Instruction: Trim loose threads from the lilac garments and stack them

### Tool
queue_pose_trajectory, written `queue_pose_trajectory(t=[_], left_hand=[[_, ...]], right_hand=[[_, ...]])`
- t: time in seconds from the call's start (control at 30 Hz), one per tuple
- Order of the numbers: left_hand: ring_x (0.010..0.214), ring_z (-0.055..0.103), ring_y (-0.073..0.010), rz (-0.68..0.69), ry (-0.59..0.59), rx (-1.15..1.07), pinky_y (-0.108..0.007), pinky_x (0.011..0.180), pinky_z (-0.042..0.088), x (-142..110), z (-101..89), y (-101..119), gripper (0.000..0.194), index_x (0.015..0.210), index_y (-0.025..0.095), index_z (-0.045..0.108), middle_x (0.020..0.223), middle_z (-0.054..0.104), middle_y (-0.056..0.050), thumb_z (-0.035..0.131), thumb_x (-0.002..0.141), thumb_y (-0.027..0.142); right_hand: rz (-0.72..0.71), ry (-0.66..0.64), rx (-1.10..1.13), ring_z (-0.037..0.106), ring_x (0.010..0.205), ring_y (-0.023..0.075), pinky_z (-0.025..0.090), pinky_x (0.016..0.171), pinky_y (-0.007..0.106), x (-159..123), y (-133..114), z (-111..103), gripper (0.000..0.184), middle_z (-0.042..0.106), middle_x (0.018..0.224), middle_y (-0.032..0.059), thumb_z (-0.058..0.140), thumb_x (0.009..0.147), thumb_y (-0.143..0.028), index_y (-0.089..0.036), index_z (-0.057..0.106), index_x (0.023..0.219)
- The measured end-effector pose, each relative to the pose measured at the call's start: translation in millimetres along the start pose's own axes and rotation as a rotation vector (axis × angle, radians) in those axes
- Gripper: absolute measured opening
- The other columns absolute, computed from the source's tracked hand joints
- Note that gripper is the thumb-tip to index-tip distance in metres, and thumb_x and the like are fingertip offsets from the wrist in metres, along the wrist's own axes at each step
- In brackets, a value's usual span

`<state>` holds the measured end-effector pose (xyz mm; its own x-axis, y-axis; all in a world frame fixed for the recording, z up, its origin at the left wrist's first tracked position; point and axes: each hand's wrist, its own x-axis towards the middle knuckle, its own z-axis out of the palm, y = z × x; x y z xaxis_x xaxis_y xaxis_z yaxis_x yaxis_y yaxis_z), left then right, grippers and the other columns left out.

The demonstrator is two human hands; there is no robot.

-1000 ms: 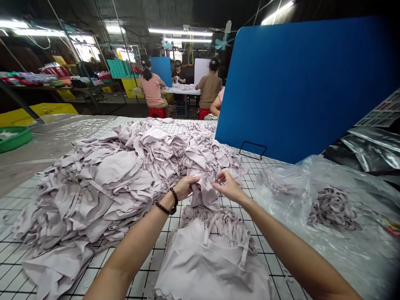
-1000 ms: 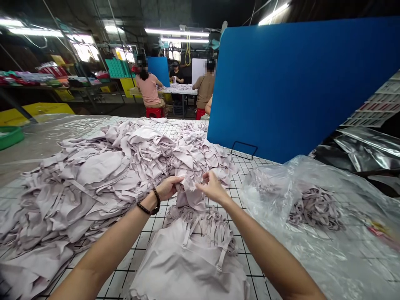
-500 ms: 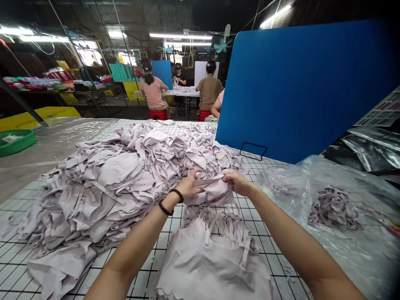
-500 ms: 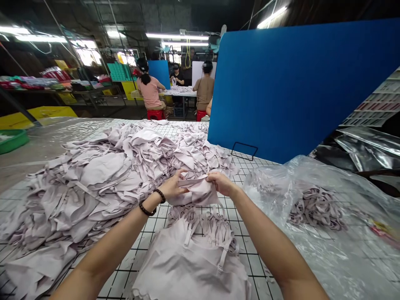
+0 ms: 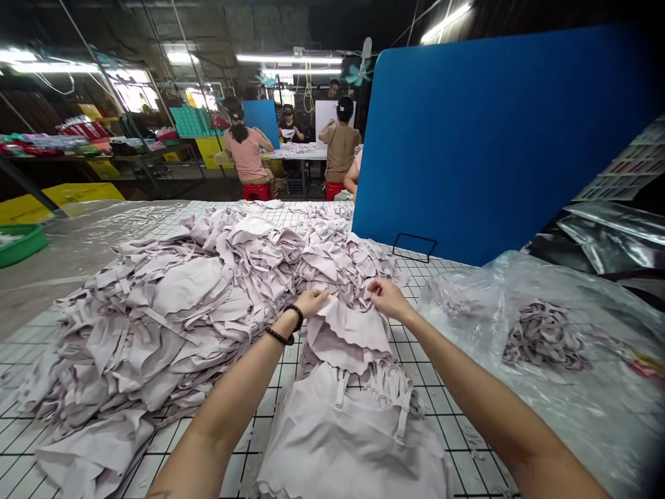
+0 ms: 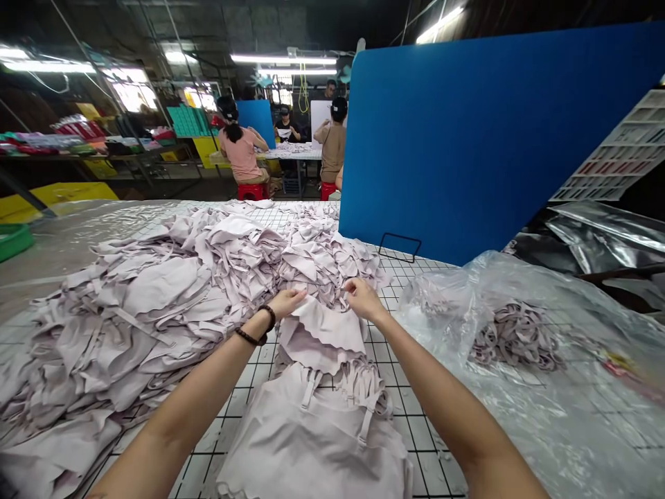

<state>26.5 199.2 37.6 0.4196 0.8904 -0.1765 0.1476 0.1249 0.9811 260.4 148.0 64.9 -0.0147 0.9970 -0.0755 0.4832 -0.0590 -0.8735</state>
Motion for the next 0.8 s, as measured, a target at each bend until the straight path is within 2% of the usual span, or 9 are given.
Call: queue_pose_trajectory(t=[0.13, 0.2, 0.27, 0.37, 0.43, 0.53, 0.6, 0.7, 0.8], left_hand=[[0.106, 0.049, -0.0228, 0.093, 0.229, 0.19, -0.031, 0.09, 0.039, -14.4, 4.1, -4.3, 0.034, 0.093, 0.016, 0.06, 0.099, 0.059, -0.007, 0.069, 0.068, 0.038], [0.1, 0.052, -0.0207, 0.206, 0.227, 0.364, -0.03, 0.088, 0.04, -29.9, 10.0, -4.9, 0.028, 0.091, 0.017, 0.061, 0.1, 0.059, -0.007, 0.065, 0.071, 0.036], [0.086, 0.056, -0.0172, 0.285, 0.04, 0.533, -0.027, 0.079, 0.043, -46.8, 17.9, -6.5, 0.023, 0.087, 0.017, 0.063, 0.091, 0.062, -0.006, 0.06, 0.076, 0.037], [0.072, 0.06, -0.0138, 0.215, -0.415, 0.649, -0.022, 0.066, 0.045, -66.0, 30.0, -12.4, 0.029, 0.09, 0.017, 0.065, 0.081, 0.066, -0.003, 0.058, 0.077, 0.041], [0.071, 0.061, -0.0144, 0.172, -0.542, 0.736, -0.022, 0.063, 0.044, -71.3, 36.4, -17.4, 0.038, 0.099, 0.017, 0.064, 0.082, 0.067, -0.003, 0.061, 0.074, 0.046], [0.072, 0.062, -0.0171, 0.172, -0.473, 0.894, -0.024, 0.06, 0.043, -69.2, 43.0, -23.4, 0.054, 0.108, 0.018, 0.06, 0.082, 0.067, -0.003, 0.066, 0.067, 0.051], [0.072, 0.062, -0.0189, 0.165, -0.429, 0.993, -0.025, 0.058, 0.041, -64.6, 45.4, -25.8, 0.057, 0.108, 0.02, 0.059, 0.08, 0.067, -0.003, 0.069, 0.063, 0.053], [0.072, 0.062, -0.0198, 0.218, -0.421, 1.133, -0.026, 0.057, 0.041, -59.5, 46.9, -26.7, 0.048, 0.101, 0.023, 0.062, 0.079, 0.067, -0.002, 0.066, 0.065, 0.054], [0.073, 0.061, -0.02, 0.326, -0.431, 1.215, -0.027, 0.062, 0.042, -60.0, 44.0, -20.0, 0.032, 0.087, 0.021, 0.065, 0.08, 0.066, -0.004, 0.061, 0.074, 0.049]], right_hand=[[-0.152, -0.185, -0.337, 0.053, 0.073, 0.0157, 0.04, 0.067, 0.025, -35.6, 10.4, 32.4, 0.024, 0.059, 0.084, 0.0022, 0.061, 0.067, -0.026, -0.018, 0.054, 0.089], [-0.231, -0.23, -0.589, 0.054, 0.085, 0.0203, 0.04, 0.074, 0.029, -49.5, 14.3, 50.7, 0.029, 0.06, 0.095, 0.0071, 0.063, 0.068, -0.027, -0.018, 0.055, 0.094], [-0.232, -0.205, -0.727, 0.053, 0.097, 0.0251, 0.037, 0.081, 0.032, -53.9, 16.1, 64.3, 0.024, 0.06, 0.102, 0.0124, 0.06, 0.071, -0.022, -0.016, 0.057, 0.094], [-0.161, -0.206, -0.728, 0.056, 0.094, 0.0247, 0.039, 0.077, 0.031, -43.2, 14.5, 66.9, 0.011, 0.064, 0.095, 0.0137, 0.055, 0.076, -0.016, -0.013, 0.061, 0.084], [-0.12, -0.236, -0.675, 0.059, 0.078, 0.02, 0.04, 0.067, 0.026, -29.5, 10.7, 55.5, 0.01, 0.066, 0.08, 0.0083, 0.057, 0.076, -0.022, -0.014, 0.063, 0.074], [-0.065, -0.223, -0.571, 0.057, 0.061, 0.0138, 0.038, 0.053, 0.021, -8.9, 0.9, 24.8, 0.017, 0.064, 0.065, 0.0013, 0.06, 0.074, -0.031, -0.016, 0.063, 0.068], [-0.037, -0.12, -0.514, 0.055, 0.059, 0.0123, 0.037, 0.051, 0.02, 1.7, -8.1, 1.1, 0.013, 0.063, 0.066, 0.0009, 0.058, 0.073, -0.027, -0.015, 0.062, 0.072], [-0.029, 0.055, -0.472, 0.054, 0.062, 0.0119, 0.037, 0.051, 0.02, 12.2, -22.7, -30.2, 0.015, 0.062, 0.073, 0.002, 0.054, 0.067, -0.017, -0.015, 0.059, 0.081], [-0.04, 0.128, -0.441, 0.051, 0.06, 0.012, 0.034, 0.049, 0.02, 18.2, -33.9, -52.7, 0.02, 0.059, 0.071, 0.0011, 0.054, 0.059, -0.013, -0.016, 0.057, 0.079]])
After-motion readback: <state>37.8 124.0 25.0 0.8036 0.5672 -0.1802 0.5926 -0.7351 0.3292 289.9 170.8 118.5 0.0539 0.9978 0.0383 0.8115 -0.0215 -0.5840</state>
